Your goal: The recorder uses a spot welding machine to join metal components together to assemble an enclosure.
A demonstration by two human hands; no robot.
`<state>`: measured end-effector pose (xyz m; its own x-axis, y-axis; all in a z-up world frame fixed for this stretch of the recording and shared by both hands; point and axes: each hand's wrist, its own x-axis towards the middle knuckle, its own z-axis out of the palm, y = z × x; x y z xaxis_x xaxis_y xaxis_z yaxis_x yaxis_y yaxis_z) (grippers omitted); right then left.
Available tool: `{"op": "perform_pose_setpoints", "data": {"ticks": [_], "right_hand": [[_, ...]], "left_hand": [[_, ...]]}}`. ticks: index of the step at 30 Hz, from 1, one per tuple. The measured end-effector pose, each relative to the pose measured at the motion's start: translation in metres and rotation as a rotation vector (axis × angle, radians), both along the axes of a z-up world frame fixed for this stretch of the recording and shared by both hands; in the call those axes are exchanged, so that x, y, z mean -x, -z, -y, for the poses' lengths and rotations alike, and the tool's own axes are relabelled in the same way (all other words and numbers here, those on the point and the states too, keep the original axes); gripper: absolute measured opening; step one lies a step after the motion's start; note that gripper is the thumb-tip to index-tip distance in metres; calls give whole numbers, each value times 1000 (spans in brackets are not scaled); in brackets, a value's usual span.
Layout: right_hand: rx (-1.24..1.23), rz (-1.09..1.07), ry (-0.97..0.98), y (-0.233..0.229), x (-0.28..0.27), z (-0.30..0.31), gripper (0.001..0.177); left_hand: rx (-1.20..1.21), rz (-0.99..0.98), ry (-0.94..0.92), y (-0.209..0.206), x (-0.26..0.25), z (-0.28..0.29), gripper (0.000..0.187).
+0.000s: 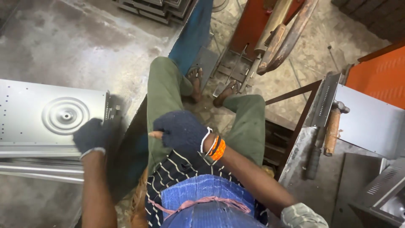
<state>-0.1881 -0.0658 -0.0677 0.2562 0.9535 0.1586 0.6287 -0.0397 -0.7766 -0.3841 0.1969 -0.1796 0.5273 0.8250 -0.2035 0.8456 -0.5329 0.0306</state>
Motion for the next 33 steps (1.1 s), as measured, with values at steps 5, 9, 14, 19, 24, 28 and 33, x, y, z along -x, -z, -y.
{"op": "perform_pose_setpoints", "data": {"ticks": [5, 9, 14, 19, 24, 28, 33], "right_hand": [[-3, -40, 8, 6, -1, -3, 32], [33, -2, 22, 6, 1, 1, 31], [48, -28, 47, -4, 4, 7, 30], [61, -58, 22, 4, 2, 2, 36], [113, -75, -16, 7, 6, -6, 35], [123, -87, 10, -5, 7, -9, 34], [10, -46, 55, 7, 1, -2, 33]], "left_hand": [[-227, -134, 83, -16, 49, 20, 62], [-689, 224, -45, 140, 133, -50, 59], [-469, 145, -670, 183, 162, -75, 109], [-557, 564, -728, 134, 150, -45, 117], [-470, 792, -582, 98, 96, -39, 99], [-415, 651, -398, 106, 52, -68, 94], [-340, 788, -454, 66, -23, -51, 110]]}}
